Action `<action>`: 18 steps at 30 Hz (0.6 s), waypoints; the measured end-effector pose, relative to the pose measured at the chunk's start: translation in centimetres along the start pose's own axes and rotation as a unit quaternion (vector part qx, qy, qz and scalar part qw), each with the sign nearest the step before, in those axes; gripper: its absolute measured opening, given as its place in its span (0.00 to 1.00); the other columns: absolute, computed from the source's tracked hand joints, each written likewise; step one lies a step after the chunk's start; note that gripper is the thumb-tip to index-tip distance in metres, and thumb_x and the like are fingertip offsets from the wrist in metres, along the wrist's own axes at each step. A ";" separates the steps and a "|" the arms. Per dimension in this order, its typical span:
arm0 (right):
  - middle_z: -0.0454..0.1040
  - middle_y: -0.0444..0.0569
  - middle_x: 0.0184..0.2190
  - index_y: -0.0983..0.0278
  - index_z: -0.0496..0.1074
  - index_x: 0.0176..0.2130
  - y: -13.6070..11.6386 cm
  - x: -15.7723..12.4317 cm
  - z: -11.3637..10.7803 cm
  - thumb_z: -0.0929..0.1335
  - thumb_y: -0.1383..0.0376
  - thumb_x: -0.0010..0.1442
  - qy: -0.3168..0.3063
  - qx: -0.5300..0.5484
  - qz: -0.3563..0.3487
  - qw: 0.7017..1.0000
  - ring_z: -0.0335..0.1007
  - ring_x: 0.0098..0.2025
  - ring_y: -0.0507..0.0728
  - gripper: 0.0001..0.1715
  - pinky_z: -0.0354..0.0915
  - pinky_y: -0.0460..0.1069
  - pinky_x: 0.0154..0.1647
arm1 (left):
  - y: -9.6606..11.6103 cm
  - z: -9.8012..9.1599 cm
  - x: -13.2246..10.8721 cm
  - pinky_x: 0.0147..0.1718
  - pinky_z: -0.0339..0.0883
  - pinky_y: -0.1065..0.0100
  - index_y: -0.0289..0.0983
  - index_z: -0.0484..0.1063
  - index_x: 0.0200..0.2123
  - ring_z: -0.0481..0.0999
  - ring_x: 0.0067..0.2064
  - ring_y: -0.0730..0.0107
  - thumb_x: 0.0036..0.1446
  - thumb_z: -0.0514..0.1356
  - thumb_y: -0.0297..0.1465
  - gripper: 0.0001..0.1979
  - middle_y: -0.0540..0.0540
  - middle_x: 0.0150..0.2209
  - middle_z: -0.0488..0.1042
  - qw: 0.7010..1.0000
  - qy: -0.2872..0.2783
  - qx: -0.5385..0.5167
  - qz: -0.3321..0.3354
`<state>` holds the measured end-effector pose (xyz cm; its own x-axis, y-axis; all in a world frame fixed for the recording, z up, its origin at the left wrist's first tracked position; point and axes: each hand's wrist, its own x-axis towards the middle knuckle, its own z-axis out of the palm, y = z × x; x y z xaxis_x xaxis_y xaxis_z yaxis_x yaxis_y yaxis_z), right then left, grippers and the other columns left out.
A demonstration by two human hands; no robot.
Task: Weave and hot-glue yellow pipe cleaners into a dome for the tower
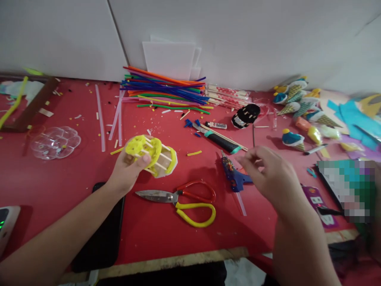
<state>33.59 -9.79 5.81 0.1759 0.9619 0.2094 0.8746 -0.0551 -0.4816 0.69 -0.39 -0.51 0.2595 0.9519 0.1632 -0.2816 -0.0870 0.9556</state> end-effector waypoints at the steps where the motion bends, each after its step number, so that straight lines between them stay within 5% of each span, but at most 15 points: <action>1: 0.79 0.53 0.34 0.54 0.72 0.37 1.3 -1.1 0.2 0.73 0.60 0.56 0.007 -0.019 -0.018 1.000 0.76 0.31 0.64 0.07 0.70 0.58 0.31 | 0.1 0.0 0.1 0.40 0.80 0.63 0.43 0.73 0.49 0.82 0.40 0.64 0.46 0.76 0.45 0.29 0.48 0.39 0.80 0.999 -0.003 -0.021 -0.029; 2: 0.80 0.59 0.44 0.55 0.72 0.47 2.4 -2.1 0.3 0.70 0.58 0.59 -0.002 -0.062 -0.034 0.998 0.79 0.42 0.69 0.14 0.73 0.62 0.39 | 0.2 0.0 0.2 0.40 0.81 0.62 0.43 0.73 0.49 0.83 0.42 0.62 0.45 0.77 0.46 0.30 0.48 0.39 0.81 0.997 -0.010 -0.041 -0.063; 5: 0.78 0.62 0.50 0.62 0.67 0.58 4.8 -4.8 1.2 0.62 0.62 0.62 -0.047 -0.156 -0.087 0.983 0.77 0.51 0.71 0.26 0.73 0.66 0.51 | 0.8 0.2 0.4 0.43 0.82 0.58 0.43 0.73 0.46 0.84 0.45 0.57 0.43 0.78 0.46 0.29 0.48 0.40 0.80 0.984 -0.043 -0.089 -0.148; 10: 0.79 0.57 0.43 0.62 0.69 0.53 5.1 -5.8 2.0 0.63 0.68 0.60 -0.061 -0.167 -0.093 0.980 0.78 0.46 0.66 0.22 0.74 0.60 0.47 | 0.9 0.6 0.1 0.42 0.81 0.60 0.43 0.72 0.44 0.83 0.42 0.62 0.38 0.80 0.36 0.30 0.49 0.41 0.80 0.991 -0.022 -0.048 -0.125; 15: 0.77 0.52 0.34 0.59 0.72 0.45 3.0 -3.7 0.1 0.70 0.65 0.54 0.110 -0.147 -0.141 0.973 0.75 0.33 0.61 0.17 0.70 0.53 0.32 | 0.1 0.5 -0.5 0.45 0.80 0.56 0.43 0.68 0.50 0.82 0.46 0.58 0.40 0.79 0.38 0.35 0.45 0.46 0.79 0.996 -0.028 0.081 0.010; 18: 0.72 0.46 0.28 0.58 0.73 0.38 1.2 -2.7 -0.4 0.71 0.65 0.47 0.259 -0.065 -0.117 0.957 0.68 0.25 0.55 0.14 0.65 0.53 0.28 | -0.2 0.0 -0.4 0.52 0.76 0.50 0.44 0.67 0.52 0.78 0.52 0.54 0.37 0.80 0.44 0.40 0.43 0.50 0.74 0.969 -0.008 0.206 0.137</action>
<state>34.31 -12.51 4.99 0.1384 0.6927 0.7078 0.9604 0.0808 -0.2668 0.66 -0.78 -0.79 0.2429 0.8716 0.4258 0.0503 -0.4497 0.8918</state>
